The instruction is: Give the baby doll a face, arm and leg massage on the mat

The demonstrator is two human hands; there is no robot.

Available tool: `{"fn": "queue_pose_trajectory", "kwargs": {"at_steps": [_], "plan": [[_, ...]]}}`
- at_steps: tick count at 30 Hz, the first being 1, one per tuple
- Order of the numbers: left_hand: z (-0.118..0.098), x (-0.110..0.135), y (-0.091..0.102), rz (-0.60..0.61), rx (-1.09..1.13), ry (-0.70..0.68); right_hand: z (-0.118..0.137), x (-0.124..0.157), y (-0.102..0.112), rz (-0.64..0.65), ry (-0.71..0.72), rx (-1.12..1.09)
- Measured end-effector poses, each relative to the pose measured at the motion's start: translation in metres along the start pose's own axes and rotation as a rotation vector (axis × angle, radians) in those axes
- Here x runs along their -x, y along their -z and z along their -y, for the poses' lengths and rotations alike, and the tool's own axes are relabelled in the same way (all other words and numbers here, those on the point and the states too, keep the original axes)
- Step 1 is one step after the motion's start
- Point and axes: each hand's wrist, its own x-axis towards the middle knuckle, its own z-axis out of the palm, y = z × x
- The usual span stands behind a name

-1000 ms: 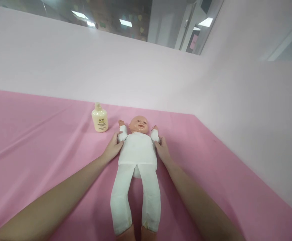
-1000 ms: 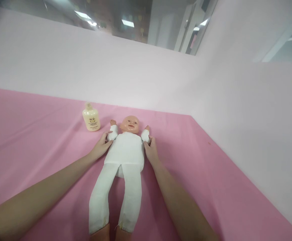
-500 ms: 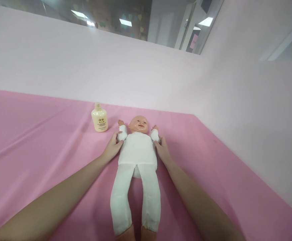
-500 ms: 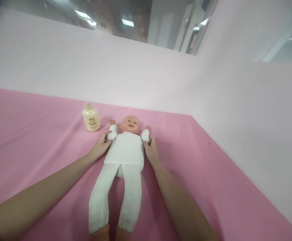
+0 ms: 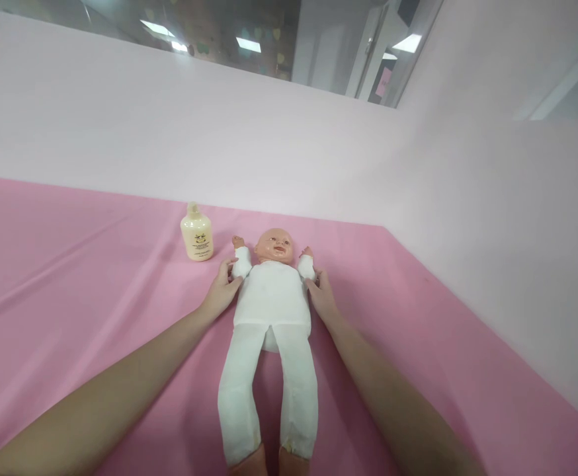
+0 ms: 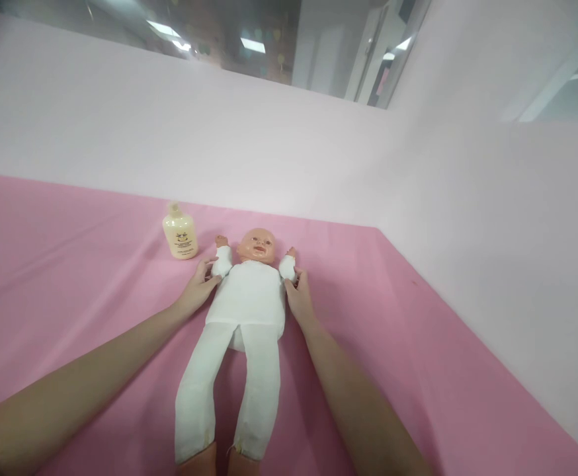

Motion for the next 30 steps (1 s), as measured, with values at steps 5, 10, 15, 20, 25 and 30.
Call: {"fn": "queue_pose_trajectory", "kwargs": {"at_steps": [5,10,15,20,25,30], "plan": [[-0.0006,0.0002,0.0005,0.005,0.033,0.012,0.0005,0.0002,0.0001,0.005,-0.003,-0.008],[0.0005,-0.0008,0.0004,-0.008,0.026,0.006,-0.0025,-0.0007,-0.0001,0.008,0.018,-0.011],[0.0007,-0.0015,0.0001,-0.01,0.035,0.002,-0.0034,-0.001,-0.0003,0.009,0.018,-0.008],[-0.0009,-0.0012,0.0004,-0.008,0.046,-0.007,-0.0023,-0.0004,-0.0005,0.011,0.012,-0.019],[0.0012,-0.0023,0.0002,-0.012,0.064,-0.006,-0.0019,-0.001,-0.0006,0.006,0.014,-0.032],[0.0021,-0.0027,0.0001,-0.014,0.06,-0.004,-0.0025,-0.0009,-0.0003,0.006,0.005,-0.034]]}}
